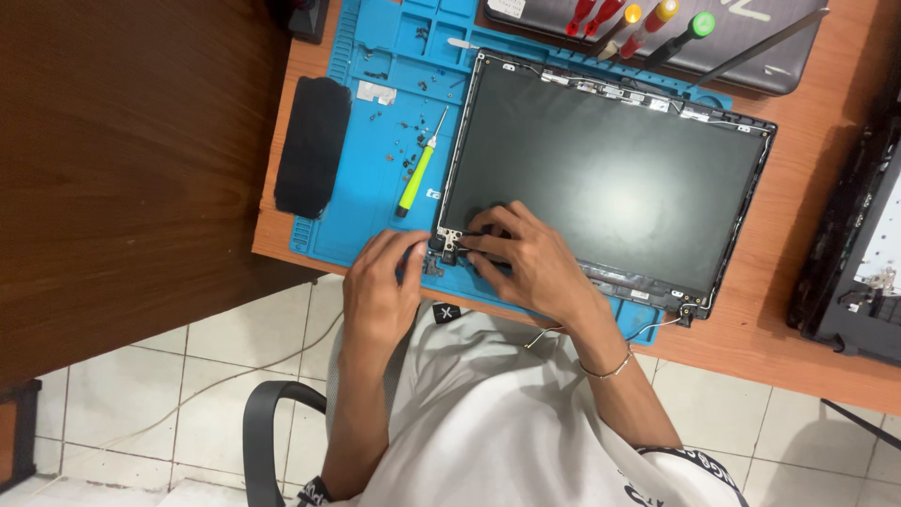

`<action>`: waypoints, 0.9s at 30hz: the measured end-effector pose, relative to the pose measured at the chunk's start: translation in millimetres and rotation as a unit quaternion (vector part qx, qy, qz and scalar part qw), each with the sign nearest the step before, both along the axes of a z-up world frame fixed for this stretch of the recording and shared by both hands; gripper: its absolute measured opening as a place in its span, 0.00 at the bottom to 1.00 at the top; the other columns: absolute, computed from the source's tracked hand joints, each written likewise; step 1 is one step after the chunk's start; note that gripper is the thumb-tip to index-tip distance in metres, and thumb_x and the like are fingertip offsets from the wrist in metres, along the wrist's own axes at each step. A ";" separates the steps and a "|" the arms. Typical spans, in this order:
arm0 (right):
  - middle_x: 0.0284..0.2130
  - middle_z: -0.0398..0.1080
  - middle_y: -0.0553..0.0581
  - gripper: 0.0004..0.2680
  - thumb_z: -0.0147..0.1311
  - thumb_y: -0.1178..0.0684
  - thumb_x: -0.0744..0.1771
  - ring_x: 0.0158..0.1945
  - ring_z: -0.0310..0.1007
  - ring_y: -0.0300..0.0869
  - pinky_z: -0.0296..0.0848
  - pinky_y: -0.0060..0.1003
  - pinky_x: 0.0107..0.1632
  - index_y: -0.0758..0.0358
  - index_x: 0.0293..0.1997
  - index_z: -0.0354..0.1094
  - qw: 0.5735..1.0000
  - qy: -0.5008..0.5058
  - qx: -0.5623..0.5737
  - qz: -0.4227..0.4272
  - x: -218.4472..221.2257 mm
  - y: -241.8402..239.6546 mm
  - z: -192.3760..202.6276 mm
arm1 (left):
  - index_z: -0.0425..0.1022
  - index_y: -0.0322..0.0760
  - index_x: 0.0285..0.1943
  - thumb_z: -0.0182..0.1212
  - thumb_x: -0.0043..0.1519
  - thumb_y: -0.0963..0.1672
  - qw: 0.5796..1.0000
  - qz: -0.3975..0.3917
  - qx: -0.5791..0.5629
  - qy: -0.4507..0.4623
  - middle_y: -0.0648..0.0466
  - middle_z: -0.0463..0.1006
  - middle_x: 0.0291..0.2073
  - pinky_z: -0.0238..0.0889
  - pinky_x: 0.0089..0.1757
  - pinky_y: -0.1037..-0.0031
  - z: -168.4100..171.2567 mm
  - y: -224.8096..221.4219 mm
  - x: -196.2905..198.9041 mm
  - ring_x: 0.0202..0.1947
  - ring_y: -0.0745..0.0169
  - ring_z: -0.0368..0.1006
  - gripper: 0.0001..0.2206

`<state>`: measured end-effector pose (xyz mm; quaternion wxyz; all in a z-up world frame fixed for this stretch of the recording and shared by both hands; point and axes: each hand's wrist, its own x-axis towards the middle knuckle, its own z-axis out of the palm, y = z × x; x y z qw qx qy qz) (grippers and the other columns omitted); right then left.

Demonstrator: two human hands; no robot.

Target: The person works on a laptop display by hand and with a screwdriver, handling a small component and securing a metal bracket to the screen assembly with a screw.

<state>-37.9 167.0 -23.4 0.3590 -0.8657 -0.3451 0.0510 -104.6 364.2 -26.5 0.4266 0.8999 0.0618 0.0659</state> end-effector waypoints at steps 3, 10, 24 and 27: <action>0.43 0.72 0.52 0.06 0.63 0.58 0.63 0.44 0.69 0.46 0.74 0.40 0.46 0.63 0.42 0.79 1.000 -0.005 -0.001 -0.003 0.4 0.3 -1.1 | 0.79 0.34 0.50 0.59 0.66 0.41 0.999 -0.031 0.027 -0.033 0.49 0.80 0.42 0.68 0.45 0.60 -3.2 0.6 6.4 0.43 0.48 0.76 0.07; 0.43 0.72 0.52 0.07 0.62 0.59 0.63 0.44 0.70 0.46 0.74 0.40 0.45 0.63 0.43 0.79 1.000 0.016 0.009 -0.015 -0.6 -0.3 -1.6 | 0.76 0.33 0.55 0.65 0.60 0.42 0.991 -0.129 0.014 0.035 0.49 0.79 0.42 0.66 0.48 0.60 7.6 11.2 -4.1 0.45 0.49 0.74 0.15; 0.43 0.73 0.54 0.07 0.63 0.59 0.63 0.45 0.71 0.47 0.74 0.42 0.46 0.66 0.42 0.78 1.000 0.015 0.012 -0.017 0.8 0.7 -1.2 | 0.76 0.35 0.55 0.63 0.61 0.41 0.987 -0.157 0.023 0.037 0.49 0.79 0.43 0.65 0.48 0.59 5.8 11.6 -8.5 0.46 0.49 0.74 0.14; 0.43 0.73 0.54 0.07 0.63 0.58 0.63 0.43 0.70 0.47 0.74 0.41 0.44 0.66 0.42 0.78 0.999 0.021 0.007 -0.024 0.8 1.5 -1.5 | 0.76 0.35 0.55 0.63 0.60 0.41 0.988 -0.150 0.022 0.040 0.49 0.79 0.42 0.65 0.48 0.58 6.6 10.5 -9.8 0.45 0.49 0.74 0.14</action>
